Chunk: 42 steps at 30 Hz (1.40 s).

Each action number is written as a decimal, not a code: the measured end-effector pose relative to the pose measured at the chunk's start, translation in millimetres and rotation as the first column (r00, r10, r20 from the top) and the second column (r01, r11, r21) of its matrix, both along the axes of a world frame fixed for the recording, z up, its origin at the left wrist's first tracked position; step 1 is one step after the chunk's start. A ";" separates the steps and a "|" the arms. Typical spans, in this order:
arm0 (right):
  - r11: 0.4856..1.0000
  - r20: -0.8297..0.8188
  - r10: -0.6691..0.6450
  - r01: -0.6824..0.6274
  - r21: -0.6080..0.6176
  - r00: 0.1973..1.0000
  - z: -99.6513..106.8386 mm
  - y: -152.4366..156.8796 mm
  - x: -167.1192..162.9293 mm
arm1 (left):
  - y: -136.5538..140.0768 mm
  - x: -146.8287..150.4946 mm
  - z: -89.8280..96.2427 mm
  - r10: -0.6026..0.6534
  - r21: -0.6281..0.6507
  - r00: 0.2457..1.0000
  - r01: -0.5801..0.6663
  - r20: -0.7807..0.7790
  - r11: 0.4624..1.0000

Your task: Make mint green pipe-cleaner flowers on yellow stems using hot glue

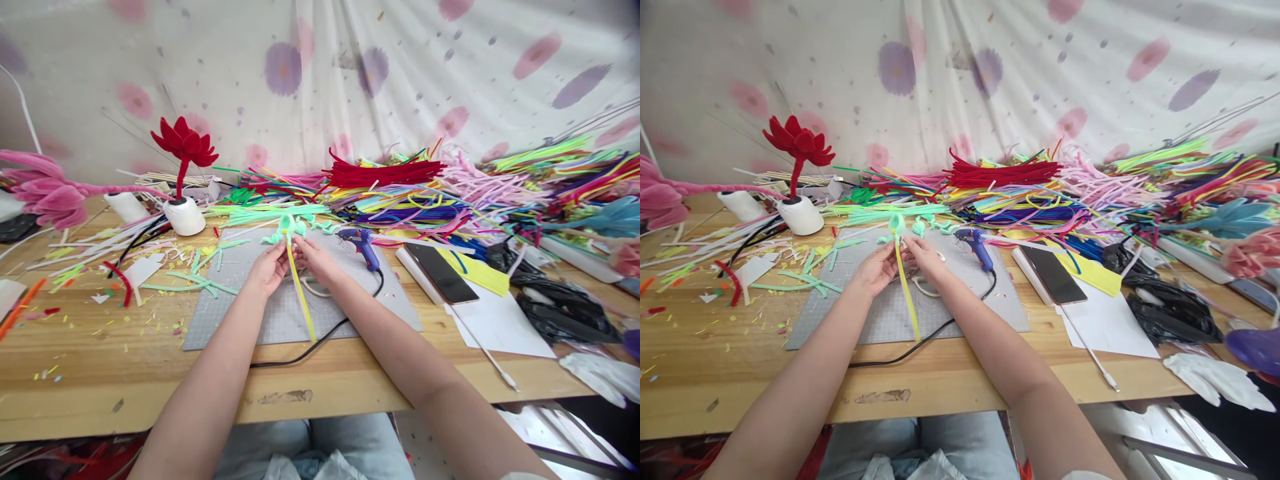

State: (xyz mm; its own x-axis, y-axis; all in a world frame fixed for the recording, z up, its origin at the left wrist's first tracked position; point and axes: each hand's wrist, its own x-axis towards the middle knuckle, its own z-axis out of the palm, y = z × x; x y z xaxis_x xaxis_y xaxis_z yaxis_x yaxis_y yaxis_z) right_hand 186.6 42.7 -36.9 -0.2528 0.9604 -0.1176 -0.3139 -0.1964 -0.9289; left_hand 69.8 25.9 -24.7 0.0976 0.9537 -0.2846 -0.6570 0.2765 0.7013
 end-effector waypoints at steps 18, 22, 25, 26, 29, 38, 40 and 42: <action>0.930 0.336 0.147 -0.246 0.274 0.930 5.9 -19.8 -13.4 | -2.2 -16.2 -8.2 -0.235 0.147 0.968 0.245 -0.084 0.958; 0.906 0.234 0.294 -0.348 0.241 0.927 6.0 -17.8 -9.3 | -2.7 -17.4 -7.1 -0.242 0.056 0.970 0.241 0.009 0.969; 0.894 0.188 0.362 -0.397 0.206 0.913 6.3 -16.7 -6.8 | -1.5 -17.1 -8.4 -0.226 0.038 0.973 0.224 0.044 0.974; 0.900 0.217 0.345 -0.388 0.201 0.913 6.4 -17.0 -6.5 | -0.7 -17.0 -9.3 -0.209 0.041 0.977 0.207 0.042 0.977; 0.935 0.435 0.113 -0.244 0.258 0.893 6.8 -20.4 -8.0 | 2.4 -16.2 -12.9 -0.100 0.056 0.994 0.098 0.050 0.994; 0.738 0.823 -0.499 -0.366 0.567 0.271 18.1 -32.5 -16.4 | 4.4 -9.9 -11.9 0.100 0.004 0.994 -0.100 0.037 0.995; 0.740 0.839 -0.493 -0.396 0.544 0.231 20.6 -32.7 -16.4 | 3.3 -9.0 -10.0 0.121 -0.013 0.992 -0.121 0.026 0.993; 0.743 0.844 -0.483 -0.401 0.536 0.234 22.1 -32.2 -15.7 | 2.1 -8.6 -8.6 0.128 -0.014 0.992 -0.128 0.008 0.992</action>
